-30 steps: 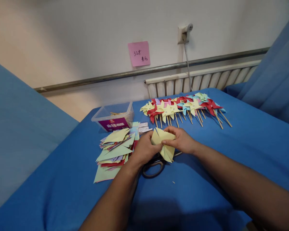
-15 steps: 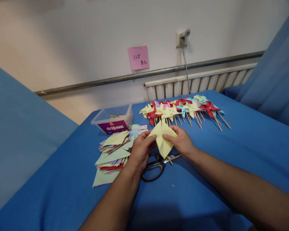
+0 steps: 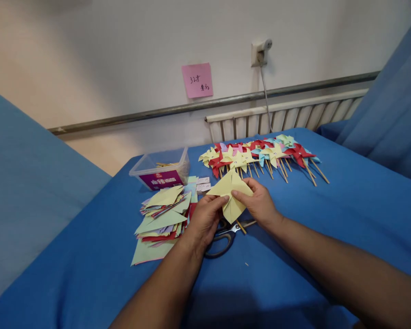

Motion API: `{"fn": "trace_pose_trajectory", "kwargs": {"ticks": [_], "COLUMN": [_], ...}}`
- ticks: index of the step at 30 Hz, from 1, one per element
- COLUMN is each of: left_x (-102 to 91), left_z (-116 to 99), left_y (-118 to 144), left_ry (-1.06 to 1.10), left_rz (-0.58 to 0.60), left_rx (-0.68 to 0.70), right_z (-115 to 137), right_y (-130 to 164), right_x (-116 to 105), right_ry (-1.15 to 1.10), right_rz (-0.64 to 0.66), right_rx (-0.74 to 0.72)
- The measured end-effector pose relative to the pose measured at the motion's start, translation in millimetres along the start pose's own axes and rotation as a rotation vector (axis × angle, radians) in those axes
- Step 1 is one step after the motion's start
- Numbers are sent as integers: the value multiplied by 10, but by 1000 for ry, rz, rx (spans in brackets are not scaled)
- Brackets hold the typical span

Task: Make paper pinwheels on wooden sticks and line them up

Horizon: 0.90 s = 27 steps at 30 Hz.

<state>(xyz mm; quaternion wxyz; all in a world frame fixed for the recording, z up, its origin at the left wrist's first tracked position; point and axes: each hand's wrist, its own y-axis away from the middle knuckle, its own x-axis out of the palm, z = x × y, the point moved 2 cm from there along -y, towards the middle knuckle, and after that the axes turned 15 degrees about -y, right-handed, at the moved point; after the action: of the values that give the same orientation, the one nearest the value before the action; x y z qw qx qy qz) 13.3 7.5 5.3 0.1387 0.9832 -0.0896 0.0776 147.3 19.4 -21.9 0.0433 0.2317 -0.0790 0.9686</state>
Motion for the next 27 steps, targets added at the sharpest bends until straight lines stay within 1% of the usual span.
{"fn": "trace_pose_trajectory", "kwargs": {"ticks": [7, 12, 14, 19, 22, 25, 27], "left_x": [-5, -20, -16, -5, -13, -41, -63], "left_z": [16, 40, 43, 46, 46, 36, 27], "left_y": [-11, -25, -31, -34, -33, -40, -51], "left_ry": [26, 8, -7, -25, -35, -40, -29], "left_rz": [21, -29, -30, -18, -39, -79, -90], "left_rx": [0, -12, -14, -12, -11, -4, 3], "right_z": [-17, -14, -12, -2, -29, -70, -37], "right_y": [-4, 1, 1, 9, 6, -32, -61], "right_x": [-4, 3, 8, 19, 15, -6, -26], "right_ry": [2, 24, 36, 3, -40, -65, -35], "right_rz": [2, 9, 17, 29, 39, 65, 55], "right_rx": [-16, -10, -10, 40, 61, 39, -10]}}
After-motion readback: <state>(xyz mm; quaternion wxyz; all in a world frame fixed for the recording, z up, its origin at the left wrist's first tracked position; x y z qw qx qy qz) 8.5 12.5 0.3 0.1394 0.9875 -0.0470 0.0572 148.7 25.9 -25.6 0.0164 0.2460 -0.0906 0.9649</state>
